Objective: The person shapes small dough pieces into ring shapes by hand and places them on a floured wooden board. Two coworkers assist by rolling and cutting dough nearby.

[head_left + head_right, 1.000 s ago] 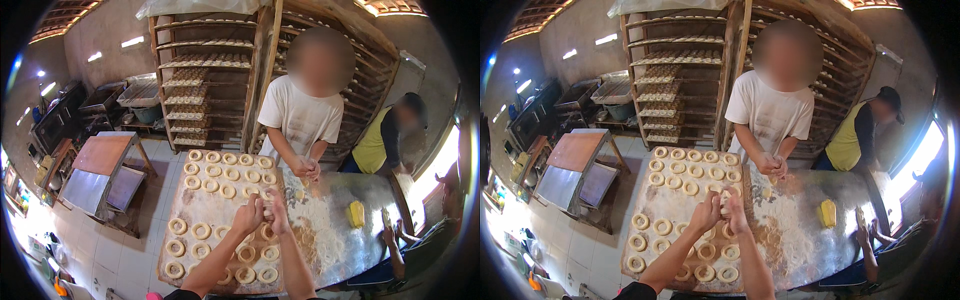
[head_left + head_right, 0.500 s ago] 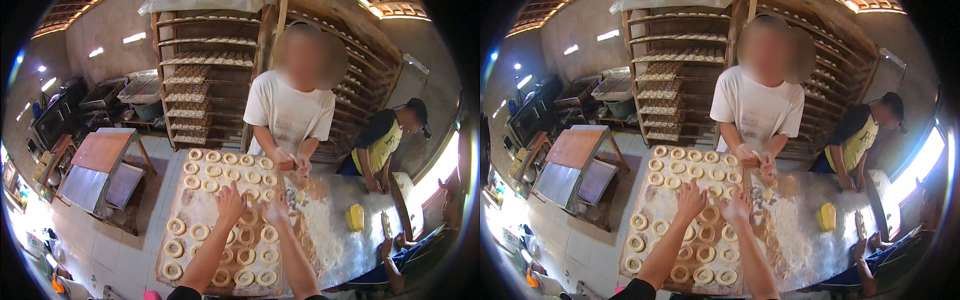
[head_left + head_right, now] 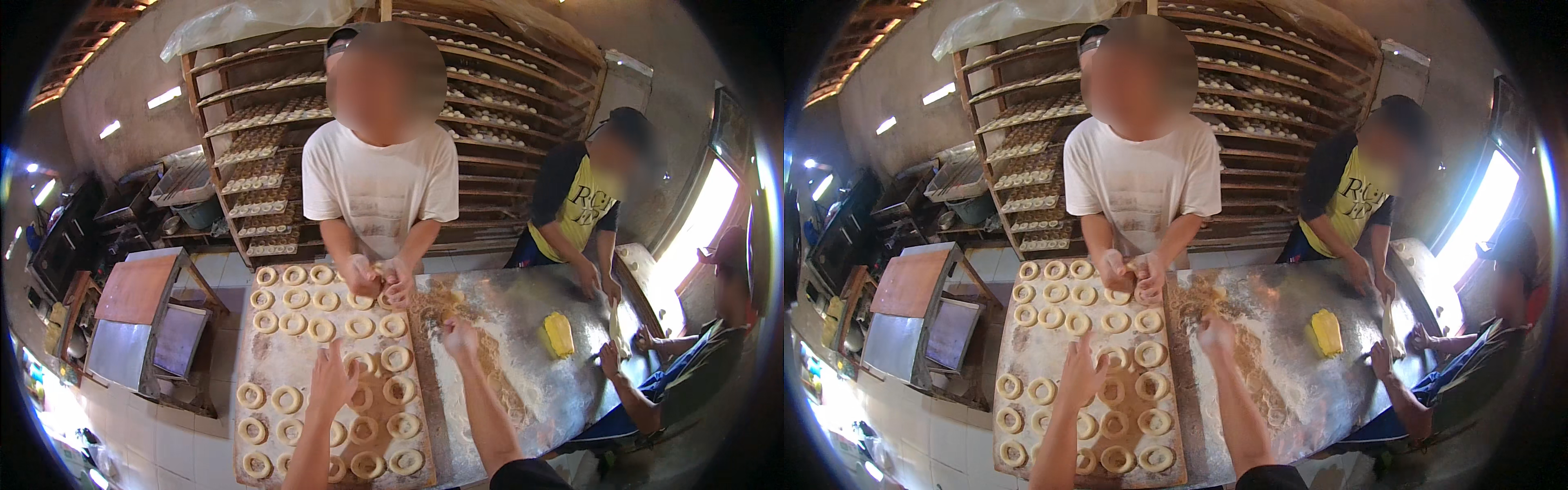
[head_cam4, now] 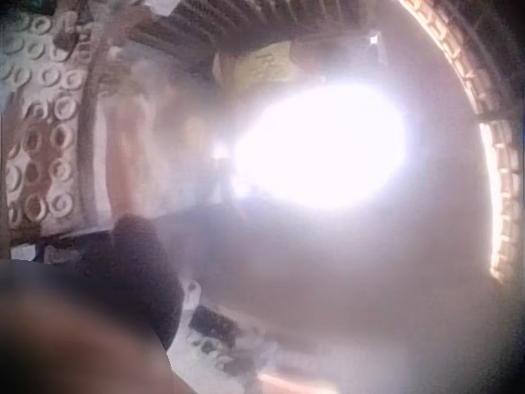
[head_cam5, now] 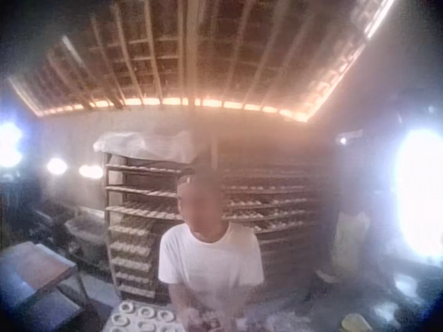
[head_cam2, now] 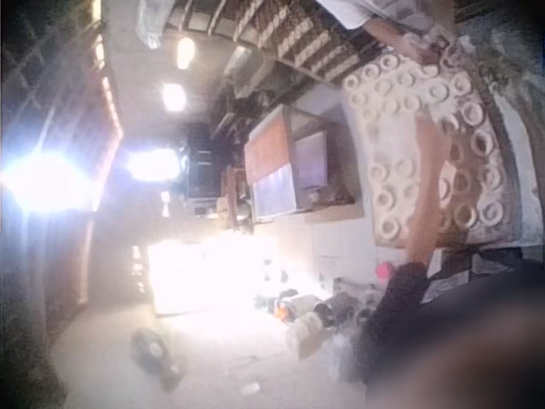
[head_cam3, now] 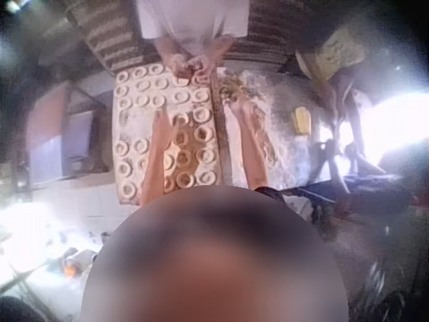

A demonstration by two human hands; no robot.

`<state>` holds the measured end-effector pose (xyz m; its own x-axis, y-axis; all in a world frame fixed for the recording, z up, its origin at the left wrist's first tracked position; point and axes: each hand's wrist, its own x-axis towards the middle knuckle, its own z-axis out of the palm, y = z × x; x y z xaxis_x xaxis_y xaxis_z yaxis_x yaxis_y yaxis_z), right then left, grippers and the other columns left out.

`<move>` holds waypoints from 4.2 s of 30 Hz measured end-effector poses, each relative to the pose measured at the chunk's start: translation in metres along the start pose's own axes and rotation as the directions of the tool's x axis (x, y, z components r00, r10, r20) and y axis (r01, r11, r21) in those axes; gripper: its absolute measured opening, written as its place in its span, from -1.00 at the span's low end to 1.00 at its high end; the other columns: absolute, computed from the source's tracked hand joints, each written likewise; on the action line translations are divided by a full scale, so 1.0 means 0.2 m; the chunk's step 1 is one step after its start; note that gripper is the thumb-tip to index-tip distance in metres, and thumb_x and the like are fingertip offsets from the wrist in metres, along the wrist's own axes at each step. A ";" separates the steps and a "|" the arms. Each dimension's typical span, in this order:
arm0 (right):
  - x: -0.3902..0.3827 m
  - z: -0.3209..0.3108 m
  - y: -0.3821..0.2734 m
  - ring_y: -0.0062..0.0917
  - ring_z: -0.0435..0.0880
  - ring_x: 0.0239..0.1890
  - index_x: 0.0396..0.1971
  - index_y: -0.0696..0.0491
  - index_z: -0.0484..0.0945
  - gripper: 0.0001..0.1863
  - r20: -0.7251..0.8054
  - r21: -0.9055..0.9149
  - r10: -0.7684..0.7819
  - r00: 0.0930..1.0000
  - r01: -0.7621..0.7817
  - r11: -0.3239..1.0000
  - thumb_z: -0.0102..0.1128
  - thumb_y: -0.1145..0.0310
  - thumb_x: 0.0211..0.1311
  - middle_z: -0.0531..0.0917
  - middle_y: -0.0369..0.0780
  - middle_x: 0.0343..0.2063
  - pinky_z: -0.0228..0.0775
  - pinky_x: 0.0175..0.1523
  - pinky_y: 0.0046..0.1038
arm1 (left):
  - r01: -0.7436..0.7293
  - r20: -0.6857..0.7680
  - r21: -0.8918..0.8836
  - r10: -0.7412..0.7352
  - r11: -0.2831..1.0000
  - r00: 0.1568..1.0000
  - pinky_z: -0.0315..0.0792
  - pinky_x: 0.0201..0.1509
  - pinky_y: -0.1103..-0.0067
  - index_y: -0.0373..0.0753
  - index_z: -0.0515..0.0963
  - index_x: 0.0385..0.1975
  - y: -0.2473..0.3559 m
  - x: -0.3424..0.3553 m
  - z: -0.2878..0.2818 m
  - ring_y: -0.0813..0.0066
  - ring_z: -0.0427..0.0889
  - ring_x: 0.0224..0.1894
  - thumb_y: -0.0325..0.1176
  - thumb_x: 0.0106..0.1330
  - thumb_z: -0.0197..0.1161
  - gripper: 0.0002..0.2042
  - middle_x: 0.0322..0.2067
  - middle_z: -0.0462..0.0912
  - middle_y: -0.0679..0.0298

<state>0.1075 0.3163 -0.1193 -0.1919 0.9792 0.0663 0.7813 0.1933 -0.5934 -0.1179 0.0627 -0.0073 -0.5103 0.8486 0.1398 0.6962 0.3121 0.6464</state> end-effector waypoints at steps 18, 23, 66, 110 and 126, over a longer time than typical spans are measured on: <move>-0.09 -0.72 0.18 -0.45 0.66 -0.19 0.00 0.11 0.32 -0.54 0.462 0.804 -0.431 0.775 -0.161 0.572 0.40 0.54 0.21 0.65 -0.09 -0.21 0.60 -0.08 -0.41 | 0.059 0.080 -0.428 -0.027 0.902 0.996 0.61 -0.23 0.50 -0.42 0.56 -0.01 0.89 -0.07 0.78 0.44 0.77 -0.29 -0.23 0.49 0.21 -0.67 -0.35 0.76 0.09; -0.22 -1.01 0.18 -0.50 0.68 -0.17 0.03 0.06 0.23 -0.52 0.439 0.823 -0.521 0.732 -0.095 0.559 0.29 0.64 0.23 0.67 -0.12 -0.23 0.58 -0.07 -0.43 | 0.127 0.144 -0.659 -0.041 0.742 0.989 0.59 -0.21 0.60 -0.40 0.62 -0.07 1.08 -0.16 0.68 0.52 0.74 -0.26 -0.30 0.36 0.40 -0.70 -0.29 0.78 0.20; -0.90 -0.27 -0.87 -0.34 0.67 -0.09 0.24 0.11 0.28 -0.26 0.213 0.943 -0.612 0.762 0.002 0.332 -0.07 -0.27 0.43 0.61 -0.11 0.00 0.54 -0.03 -0.35 | -0.137 -0.316 -0.539 -0.049 0.831 0.948 0.52 -0.42 0.39 -0.19 0.45 0.00 0.28 -0.44 -0.06 0.15 0.72 -0.46 -0.37 0.53 0.02 -0.84 -0.50 0.63 0.09; -0.68 0.52 -1.65 -0.07 0.27 0.39 0.52 -0.16 -0.04 0.07 0.514 -0.329 -0.399 0.759 0.604 0.726 0.41 -0.05 0.10 0.34 -0.01 0.28 -0.37 0.47 0.42 | 0.246 -0.221 0.397 -0.168 0.884 0.961 0.32 0.11 0.09 -0.10 0.24 0.34 -0.80 0.12 -0.31 -0.02 0.48 0.09 -0.05 0.04 0.52 -0.15 0.04 0.46 0.01; -0.55 0.86 -1.78 -0.25 0.19 0.50 0.24 0.01 0.46 -0.50 0.468 -0.182 -0.722 0.510 0.855 0.486 0.04 0.31 0.29 0.43 -0.22 0.34 -0.26 0.54 0.23 | 0.097 -0.158 0.366 -0.041 0.926 0.987 0.44 0.09 0.31 0.13 0.60 0.12 -1.04 0.38 -0.49 0.04 0.48 0.05 -0.41 0.14 0.34 -0.52 -0.07 0.46 0.05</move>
<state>-0.2512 0.1283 -0.0524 -0.9398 0.3304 0.0867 0.3234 0.9424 -0.0858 -0.3510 0.0195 -0.0575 -0.6116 0.7568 0.2305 0.7797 0.5273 0.3375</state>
